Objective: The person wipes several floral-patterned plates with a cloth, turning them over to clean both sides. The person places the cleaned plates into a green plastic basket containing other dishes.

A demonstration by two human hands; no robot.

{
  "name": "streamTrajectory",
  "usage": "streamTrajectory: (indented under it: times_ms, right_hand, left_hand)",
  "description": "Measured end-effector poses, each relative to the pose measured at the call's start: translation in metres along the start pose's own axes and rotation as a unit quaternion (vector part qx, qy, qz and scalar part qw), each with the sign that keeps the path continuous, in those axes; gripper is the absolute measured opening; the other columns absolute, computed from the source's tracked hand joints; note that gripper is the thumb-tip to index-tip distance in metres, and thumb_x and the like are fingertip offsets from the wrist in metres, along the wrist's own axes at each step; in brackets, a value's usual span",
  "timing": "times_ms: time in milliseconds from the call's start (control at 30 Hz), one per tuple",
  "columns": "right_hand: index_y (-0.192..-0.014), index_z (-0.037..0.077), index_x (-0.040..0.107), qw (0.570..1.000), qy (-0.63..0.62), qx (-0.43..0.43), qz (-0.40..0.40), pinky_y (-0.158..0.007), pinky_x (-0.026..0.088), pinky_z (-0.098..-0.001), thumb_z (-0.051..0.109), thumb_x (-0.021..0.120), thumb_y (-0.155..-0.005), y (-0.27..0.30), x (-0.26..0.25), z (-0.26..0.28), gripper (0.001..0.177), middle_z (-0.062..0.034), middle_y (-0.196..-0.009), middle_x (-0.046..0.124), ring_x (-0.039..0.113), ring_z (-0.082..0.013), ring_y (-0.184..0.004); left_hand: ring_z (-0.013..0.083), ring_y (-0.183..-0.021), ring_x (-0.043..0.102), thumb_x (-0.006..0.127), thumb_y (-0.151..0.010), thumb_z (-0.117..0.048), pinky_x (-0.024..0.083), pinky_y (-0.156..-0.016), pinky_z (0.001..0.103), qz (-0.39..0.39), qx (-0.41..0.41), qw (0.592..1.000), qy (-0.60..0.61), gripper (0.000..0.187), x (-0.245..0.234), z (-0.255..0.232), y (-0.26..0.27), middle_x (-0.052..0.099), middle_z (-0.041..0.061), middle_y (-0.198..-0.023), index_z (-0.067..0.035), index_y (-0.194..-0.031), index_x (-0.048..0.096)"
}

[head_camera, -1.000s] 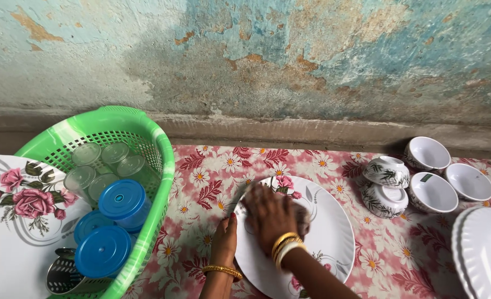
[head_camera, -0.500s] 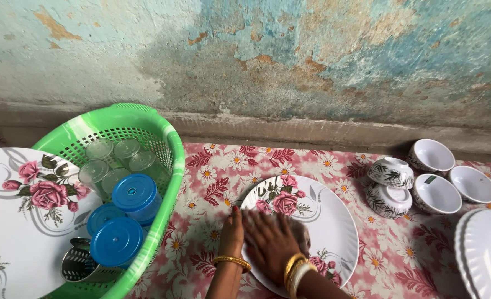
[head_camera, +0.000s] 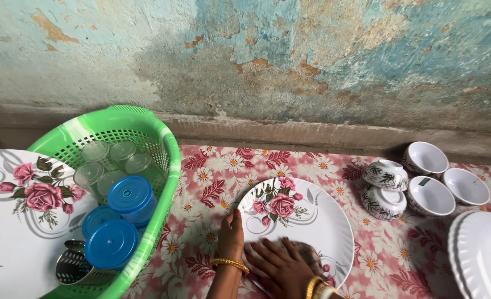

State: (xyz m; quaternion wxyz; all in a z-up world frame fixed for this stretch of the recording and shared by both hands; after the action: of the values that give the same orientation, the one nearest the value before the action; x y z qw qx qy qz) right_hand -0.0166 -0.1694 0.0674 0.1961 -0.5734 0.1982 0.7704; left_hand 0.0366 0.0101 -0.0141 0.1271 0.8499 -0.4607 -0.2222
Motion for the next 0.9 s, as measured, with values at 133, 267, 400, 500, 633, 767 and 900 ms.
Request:
streamTrajectory:
  times_ms: [133, 267, 400, 500, 633, 767, 900]
  right_hand:
    - [-0.159, 0.021, 0.025, 0.997, 0.027, 0.059, 0.033, -0.12, 0.001, -0.0599, 0.043, 0.04, -0.102, -0.039, -0.021, -0.001, 0.063, -0.0067, -0.169, 0.016, 0.011, -0.0296, -0.155]
    - [-0.16, 0.02, 0.02, 0.969, 0.169, 0.039, -0.174, -0.119, 0.004, -0.058, 0.047, 0.029, -0.103, -0.072, -0.042, -0.02, 0.064, -0.0069, -0.167, 0.016, 0.012, -0.0286, -0.152]
    - [-0.162, 0.02, 0.005, 0.974, 0.151, 0.171, -0.004, -0.118, -0.001, -0.0615, 0.048, 0.024, -0.102, -0.088, -0.046, -0.052, 0.069, -0.007, -0.169, 0.004, 0.004, -0.0284, -0.154]
    - [-0.163, 0.022, 0.001, 0.944, 0.121, 0.305, 0.028, -0.121, 0.0, -0.0613, 0.054, 0.022, -0.102, -0.085, -0.057, -0.072, 0.072, -0.0057, -0.171, 0.002, 0.004, -0.0241, -0.156]
    - [-0.162, 0.029, 0.001, 0.908, 0.12, 0.402, -0.002, -0.12, 0.001, -0.0624, 0.057, 0.021, -0.1, -0.059, -0.067, -0.095, 0.071, -0.003, -0.171, 0.001, 0.006, -0.0249, -0.155]
    - [-0.162, 0.03, 0.001, 0.894, 0.129, 0.43, 0.002, -0.121, 0.005, -0.0635, 0.061, 0.023, -0.101, -0.027, -0.061, -0.086, 0.072, -0.0036, -0.171, 0.004, 0.008, -0.0255, -0.156]
    - [-0.164, 0.027, -0.004, 0.896, 0.087, 0.429, 0.079, -0.118, 0.007, -0.0684, 0.066, 0.031, -0.099, -0.007, -0.064, -0.047, 0.084, -0.0083, -0.171, -0.001, 0.003, -0.031, -0.157]
  left_hand:
    - [0.0315, -0.128, 0.063, 0.045, -0.095, -0.062, 0.048, -0.105, 0.042, 0.045, -0.016, 0.997, 0.066, 0.072, -0.007, -0.006, 0.01, 0.065, 0.019, -0.138, -0.003, -0.135, 0.059]
    - [0.0301, -0.126, 0.064, 0.043, -0.095, -0.063, 0.047, -0.106, 0.04, 0.057, -0.025, 0.994, 0.089, 0.075, -0.009, -0.003, 0.009, 0.068, 0.02, -0.135, -0.002, -0.134, 0.06]
    - [0.0229, -0.133, 0.049, 0.045, -0.095, -0.068, 0.038, -0.109, 0.04, 0.051, -0.026, 0.995, 0.08, 0.08, -0.011, 0.004, -0.001, 0.052, 0.012, -0.146, -0.006, -0.146, 0.048]
    - [0.0211, -0.126, 0.054, 0.044, -0.092, -0.071, 0.044, -0.103, 0.041, 0.063, -0.104, 0.988, 0.098, 0.081, -0.014, 0.001, 0.002, 0.058, 0.008, -0.14, -0.011, -0.146, 0.052]
    - [0.0245, -0.116, 0.059, 0.044, -0.088, -0.07, 0.051, -0.087, 0.041, 0.079, -0.197, 0.967, 0.141, 0.08, -0.02, -0.008, 0.014, 0.063, 0.008, -0.136, -0.015, -0.145, 0.054]
    - [0.0211, -0.111, 0.063, 0.043, -0.088, -0.075, 0.052, -0.089, 0.039, 0.07, -0.119, 0.985, 0.099, 0.087, -0.015, -0.003, -0.001, 0.065, 0.01, -0.132, -0.008, -0.142, 0.053]
    - [0.0256, -0.109, 0.068, 0.039, -0.09, -0.078, 0.052, -0.092, 0.036, 0.057, -0.033, 0.997, 0.046, 0.093, -0.004, 0.012, -0.021, 0.073, 0.019, -0.122, 0.001, -0.135, 0.061]
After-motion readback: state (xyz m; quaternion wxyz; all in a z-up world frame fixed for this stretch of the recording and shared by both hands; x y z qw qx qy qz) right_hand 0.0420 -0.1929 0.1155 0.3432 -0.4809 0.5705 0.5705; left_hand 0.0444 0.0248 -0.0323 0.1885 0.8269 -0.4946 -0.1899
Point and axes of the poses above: each hand's wrist, its own y-axis away from the middle knuckle, its own x-axis out of the palm, z = x × y, the point moved 4 cm from there along -y, towards the middle knuckle
